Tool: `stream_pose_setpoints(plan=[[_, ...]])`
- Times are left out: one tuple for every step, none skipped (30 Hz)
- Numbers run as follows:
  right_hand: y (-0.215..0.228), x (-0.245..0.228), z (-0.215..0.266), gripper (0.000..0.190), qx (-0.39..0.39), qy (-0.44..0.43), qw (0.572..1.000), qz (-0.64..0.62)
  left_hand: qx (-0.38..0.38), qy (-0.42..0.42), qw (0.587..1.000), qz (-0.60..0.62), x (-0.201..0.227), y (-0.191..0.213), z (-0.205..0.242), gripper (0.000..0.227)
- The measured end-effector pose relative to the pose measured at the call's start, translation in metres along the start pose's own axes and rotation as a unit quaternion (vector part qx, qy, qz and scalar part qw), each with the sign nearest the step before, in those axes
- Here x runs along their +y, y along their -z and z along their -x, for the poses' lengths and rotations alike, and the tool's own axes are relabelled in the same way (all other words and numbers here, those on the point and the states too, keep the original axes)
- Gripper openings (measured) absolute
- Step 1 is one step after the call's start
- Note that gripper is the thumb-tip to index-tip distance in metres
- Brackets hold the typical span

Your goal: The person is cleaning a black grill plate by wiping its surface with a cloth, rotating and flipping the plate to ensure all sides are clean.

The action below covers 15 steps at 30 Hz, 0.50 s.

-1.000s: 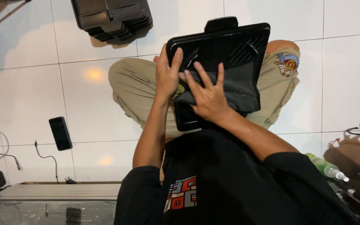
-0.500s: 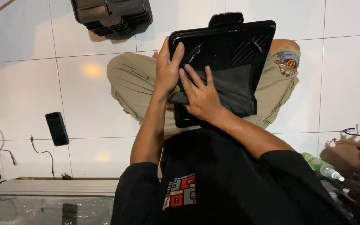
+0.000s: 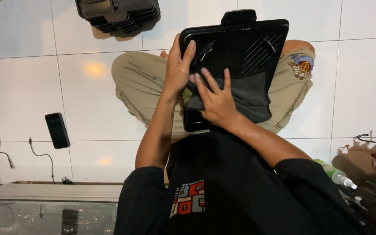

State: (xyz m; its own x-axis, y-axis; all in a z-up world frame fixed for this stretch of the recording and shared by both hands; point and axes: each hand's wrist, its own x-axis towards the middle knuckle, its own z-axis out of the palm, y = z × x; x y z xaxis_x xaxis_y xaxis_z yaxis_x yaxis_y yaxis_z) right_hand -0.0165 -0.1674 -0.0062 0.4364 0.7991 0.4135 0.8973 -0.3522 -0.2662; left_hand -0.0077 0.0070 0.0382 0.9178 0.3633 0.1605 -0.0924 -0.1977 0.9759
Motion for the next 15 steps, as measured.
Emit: stream_pose_setpoints(plan=[[0.004, -0.001, -0.005, 0.066, 0.001, 0.0, 1.0, -0.002, 0.0, 0.001, 1.0, -0.002, 0.0, 0.0, -0.001, 0.034], [0.007, -0.003, -0.011, 0.066, 0.0, 0.0, 1.0, -0.013, -0.005, 0.007, 1.0, 0.023, 0.0, 0.001, -0.002, 0.035], [0.01, -0.005, -0.017, 0.067, 0.0, 0.0, 1.0, -0.024, -0.011, 0.013, 0.999, 0.048, 0.0, 0.002, -0.003, 0.036], [0.007, -0.002, 0.0, 0.067, 0.001, -0.002, 1.0, -0.025, -0.012, 0.013, 0.999, 0.046, -0.004, 0.005, -0.002, 0.036], [0.005, 0.004, 0.018, 0.069, -0.023, -0.003, 1.0, -0.009, -0.011, 0.01, 0.998, 0.06, -0.008, 0.006, -0.001, 0.034], [0.003, 0.009, 0.035, 0.074, -0.046, -0.005, 0.999, 0.008, -0.009, 0.008, 0.997, 0.074, -0.012, 0.007, -0.001, 0.033], [0.004, 0.009, 0.052, 0.074, -0.049, -0.006, 0.999, 0.01, -0.009, 0.009, 0.997, 0.078, -0.01, 0.007, 0.001, 0.033], [0.005, 0.009, 0.069, 0.072, -0.062, -0.022, 0.998, 0.015, -0.001, 0.024, 0.997, 0.067, -0.008, 0.007, 0.002, 0.036], [0.007, 0.01, 0.085, 0.072, -0.075, -0.035, 0.996, 0.019, 0.011, 0.04, 0.998, 0.055, -0.005, 0.008, 0.004, 0.04], [0.007, 0.011, 0.082, 0.072, -0.078, -0.031, 0.996, 0.02, 0.015, 0.04, 0.997, 0.057, -0.006, 0.006, 0.003, 0.04], [0.005, 0.01, 0.079, 0.069, -0.069, -0.026, 0.997, 0.027, 0.018, 0.033, 0.999, 0.02, -0.006, 0.006, 0.001, 0.04], [0.004, 0.009, 0.075, 0.066, -0.06, -0.022, 0.997, 0.035, 0.021, 0.027, 0.999, -0.016, -0.007, 0.005, 0.0, 0.041], [0.002, 0.006, 0.058, 0.066, -0.058, -0.021, 0.997, 0.035, 0.021, 0.024, 0.999, -0.018, -0.005, 0.004, -0.001, 0.041], [0.001, 0.003, 0.042, 0.072, -0.054, -0.008, 0.998, 0.019, 0.017, 0.019, 0.999, -0.019, -0.003, 0.002, -0.001, 0.04], [0.001, -0.001, 0.026, 0.079, -0.053, 0.004, 0.999, 0.001, 0.012, 0.017, 1.0, -0.019, -0.002, 0.0, -0.001, 0.038]])
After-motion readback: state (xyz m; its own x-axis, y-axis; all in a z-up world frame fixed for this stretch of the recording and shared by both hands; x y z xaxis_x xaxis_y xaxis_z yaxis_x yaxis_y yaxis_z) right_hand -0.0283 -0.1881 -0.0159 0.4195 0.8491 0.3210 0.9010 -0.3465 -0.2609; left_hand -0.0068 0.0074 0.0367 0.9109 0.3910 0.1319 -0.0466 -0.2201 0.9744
